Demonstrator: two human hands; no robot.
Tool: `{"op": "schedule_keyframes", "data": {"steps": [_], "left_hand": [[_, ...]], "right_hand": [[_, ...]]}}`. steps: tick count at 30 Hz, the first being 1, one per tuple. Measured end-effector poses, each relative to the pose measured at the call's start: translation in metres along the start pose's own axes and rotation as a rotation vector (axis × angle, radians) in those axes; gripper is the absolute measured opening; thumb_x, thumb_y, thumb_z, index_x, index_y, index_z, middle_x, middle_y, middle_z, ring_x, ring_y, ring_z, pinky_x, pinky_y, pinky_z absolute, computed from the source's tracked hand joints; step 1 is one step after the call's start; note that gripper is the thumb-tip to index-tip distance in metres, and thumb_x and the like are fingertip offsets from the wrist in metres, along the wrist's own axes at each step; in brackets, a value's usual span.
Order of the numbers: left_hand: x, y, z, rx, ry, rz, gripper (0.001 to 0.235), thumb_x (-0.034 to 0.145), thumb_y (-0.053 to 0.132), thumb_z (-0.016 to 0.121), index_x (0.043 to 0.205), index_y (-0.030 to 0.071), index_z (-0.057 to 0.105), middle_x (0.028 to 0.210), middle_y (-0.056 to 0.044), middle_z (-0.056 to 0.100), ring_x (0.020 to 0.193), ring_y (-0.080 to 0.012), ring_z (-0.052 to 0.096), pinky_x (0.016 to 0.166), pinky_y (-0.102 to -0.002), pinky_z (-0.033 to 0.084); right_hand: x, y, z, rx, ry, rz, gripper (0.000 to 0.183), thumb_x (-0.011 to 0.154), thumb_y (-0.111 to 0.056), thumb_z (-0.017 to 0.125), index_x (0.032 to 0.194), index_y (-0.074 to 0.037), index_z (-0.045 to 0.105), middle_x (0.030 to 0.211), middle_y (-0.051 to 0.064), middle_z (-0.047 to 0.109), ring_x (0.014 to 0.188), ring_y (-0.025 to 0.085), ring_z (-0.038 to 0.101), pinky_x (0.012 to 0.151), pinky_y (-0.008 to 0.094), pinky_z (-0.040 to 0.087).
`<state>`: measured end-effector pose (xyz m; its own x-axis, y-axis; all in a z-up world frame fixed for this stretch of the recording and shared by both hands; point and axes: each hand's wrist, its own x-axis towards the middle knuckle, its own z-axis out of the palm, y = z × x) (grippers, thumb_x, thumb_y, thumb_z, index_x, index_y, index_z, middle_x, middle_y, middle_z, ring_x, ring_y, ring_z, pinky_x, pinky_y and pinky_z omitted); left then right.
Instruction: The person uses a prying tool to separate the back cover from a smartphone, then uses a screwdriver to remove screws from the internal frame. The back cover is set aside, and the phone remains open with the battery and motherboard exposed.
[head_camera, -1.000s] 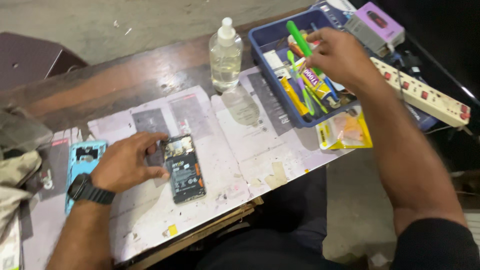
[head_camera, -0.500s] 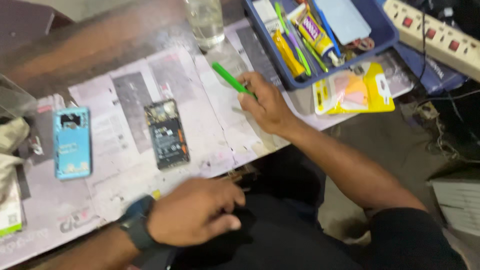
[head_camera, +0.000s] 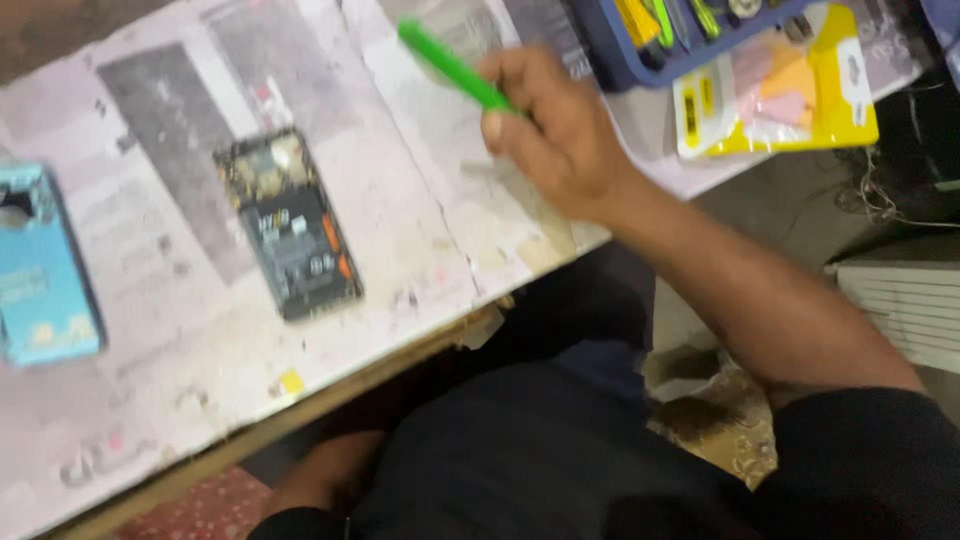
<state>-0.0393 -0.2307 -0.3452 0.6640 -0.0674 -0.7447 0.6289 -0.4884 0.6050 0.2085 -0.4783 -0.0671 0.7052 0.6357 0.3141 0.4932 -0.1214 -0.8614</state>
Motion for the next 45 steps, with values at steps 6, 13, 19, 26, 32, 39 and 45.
{"op": "schedule_keyframes", "data": {"steps": [6,13,19,26,32,39,45], "left_hand": [[0.076,0.076,-0.024,0.013,0.044,-0.076,0.043,0.105,0.046,0.049,0.113,0.005,0.062,0.111,-0.013,0.063,0.107,-0.0277,0.059,0.096,-0.039,0.047],[0.112,0.115,-0.029,0.034,0.05,-0.111,0.044,0.105,0.046,0.05,0.118,0.005,0.061,0.116,-0.014,0.064,0.111,-0.0271,0.059,0.098,-0.039,0.046],[0.125,0.116,-0.015,0.077,0.078,-0.135,0.045,0.106,0.046,0.051,0.122,0.005,0.061,0.12,-0.014,0.064,0.114,-0.0265,0.059,0.1,-0.038,0.046],[0.135,0.109,0.004,0.159,0.106,-0.076,0.047,0.106,0.046,0.052,0.127,0.004,0.061,0.125,-0.015,0.065,0.117,-0.0258,0.059,0.101,-0.037,0.045],[0.056,0.089,0.035,0.168,0.058,0.015,0.049,0.106,0.046,0.053,0.131,0.004,0.06,0.129,-0.015,0.065,0.12,-0.0252,0.059,0.103,-0.036,0.045],[-0.161,0.187,0.036,0.052,-0.017,0.387,0.047,0.095,0.04,0.064,0.125,0.004,0.066,0.121,-0.014,0.072,0.109,-0.0236,0.067,0.094,-0.035,0.052],[-0.21,0.318,-0.117,0.375,0.817,0.541,0.029,0.079,0.021,0.083,0.082,0.003,0.061,0.112,-0.01,0.077,0.068,-0.0247,0.071,0.063,-0.037,0.058]], "right_hand": [[-0.003,-0.01,-0.002,-0.089,-0.039,0.148,0.028,0.102,-0.009,0.063,0.128,-0.002,0.055,0.097,0.012,0.066,0.08,0.023,0.067,0.07,0.037,0.054],[0.001,-0.017,-0.006,-0.007,-0.063,0.2,0.029,0.101,-0.007,0.065,0.126,0.002,0.054,0.084,0.008,0.066,0.066,0.022,0.064,0.061,0.037,0.052],[0.004,-0.015,-0.008,0.069,-0.055,0.162,0.028,0.105,-0.006,0.062,0.13,0.001,0.051,0.094,0.01,0.068,0.075,0.023,0.068,0.069,0.037,0.055],[0.006,-0.014,-0.008,0.052,-0.1,0.166,0.031,0.103,-0.007,0.062,0.131,0.001,0.054,0.091,0.011,0.065,0.073,0.023,0.068,0.067,0.036,0.053],[0.0,-0.007,0.003,0.13,0.024,0.097,0.029,0.102,-0.004,0.056,0.13,-0.003,0.049,0.098,0.01,0.067,0.087,0.021,0.07,0.078,0.034,0.057],[0.0,-0.003,0.003,0.069,0.235,-0.006,0.036,0.094,-0.001,0.055,0.129,-0.003,0.047,0.117,0.015,0.065,0.111,0.025,0.066,0.096,0.039,0.053],[-0.01,-0.009,-0.002,0.122,0.392,0.08,0.044,0.102,-0.015,0.057,0.141,0.001,0.043,0.132,0.02,0.06,0.125,0.032,0.06,0.108,0.041,0.046]]}}
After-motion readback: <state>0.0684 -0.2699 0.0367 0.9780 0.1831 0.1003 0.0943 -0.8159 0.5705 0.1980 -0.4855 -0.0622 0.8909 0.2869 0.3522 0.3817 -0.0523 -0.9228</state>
